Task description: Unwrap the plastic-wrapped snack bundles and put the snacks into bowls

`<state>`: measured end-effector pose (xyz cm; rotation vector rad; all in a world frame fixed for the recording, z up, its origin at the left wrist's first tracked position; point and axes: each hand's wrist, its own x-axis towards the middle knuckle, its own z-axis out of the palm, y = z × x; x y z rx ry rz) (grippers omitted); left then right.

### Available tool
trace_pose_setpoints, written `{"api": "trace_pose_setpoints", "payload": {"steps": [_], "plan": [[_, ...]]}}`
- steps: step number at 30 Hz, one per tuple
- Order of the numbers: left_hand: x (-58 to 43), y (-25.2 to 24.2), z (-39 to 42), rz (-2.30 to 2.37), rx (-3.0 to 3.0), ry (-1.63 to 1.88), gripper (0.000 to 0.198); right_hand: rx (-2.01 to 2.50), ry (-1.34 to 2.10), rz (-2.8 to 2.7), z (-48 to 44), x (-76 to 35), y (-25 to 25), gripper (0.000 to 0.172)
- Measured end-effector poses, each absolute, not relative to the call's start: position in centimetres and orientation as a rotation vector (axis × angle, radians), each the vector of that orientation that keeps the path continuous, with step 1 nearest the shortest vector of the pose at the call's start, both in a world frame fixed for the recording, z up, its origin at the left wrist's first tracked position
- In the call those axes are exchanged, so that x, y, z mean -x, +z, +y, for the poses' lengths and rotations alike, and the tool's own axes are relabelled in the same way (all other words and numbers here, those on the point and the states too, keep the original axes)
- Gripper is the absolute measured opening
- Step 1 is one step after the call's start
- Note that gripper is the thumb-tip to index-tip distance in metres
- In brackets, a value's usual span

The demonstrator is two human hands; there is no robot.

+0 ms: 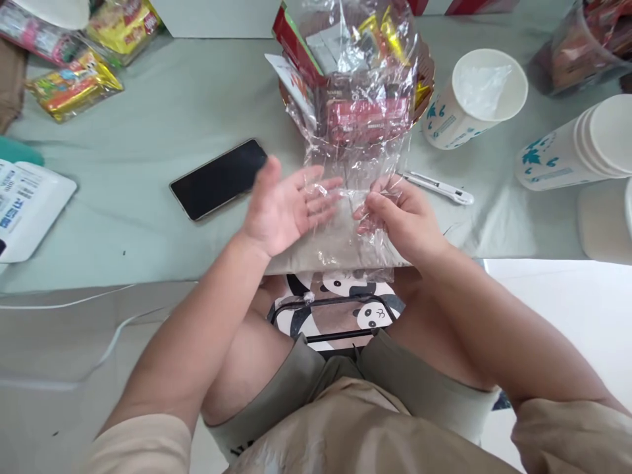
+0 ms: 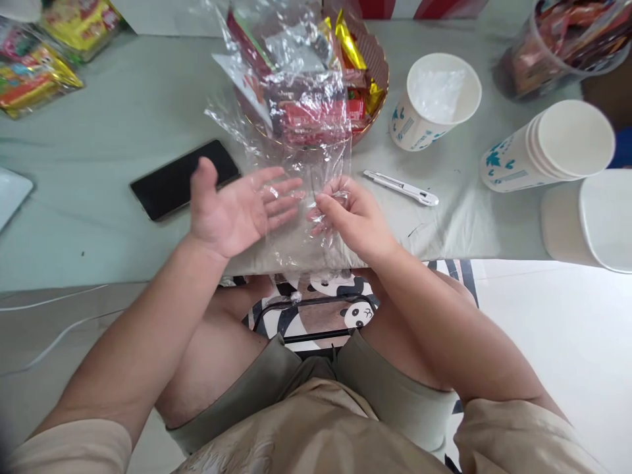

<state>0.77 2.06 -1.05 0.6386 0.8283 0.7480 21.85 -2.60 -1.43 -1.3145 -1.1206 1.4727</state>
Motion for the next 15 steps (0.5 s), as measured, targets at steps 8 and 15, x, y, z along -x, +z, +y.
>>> {"api": "trace_pose_setpoints", "payload": {"steps": [8, 15], "plan": [[-1.3, -1.9, 1.9, 0.997, -0.942, 0.667, 0.045, 1.42, 1.422, -1.109, -2.7, -21.6, -0.9, 0.046], [-1.4, -2.9, 1.3, 1.084, -1.085, 0.659, 0.019, 1.372, 1.461, -1.129, -2.9, -21.4, -1.6, 0.038]]}}
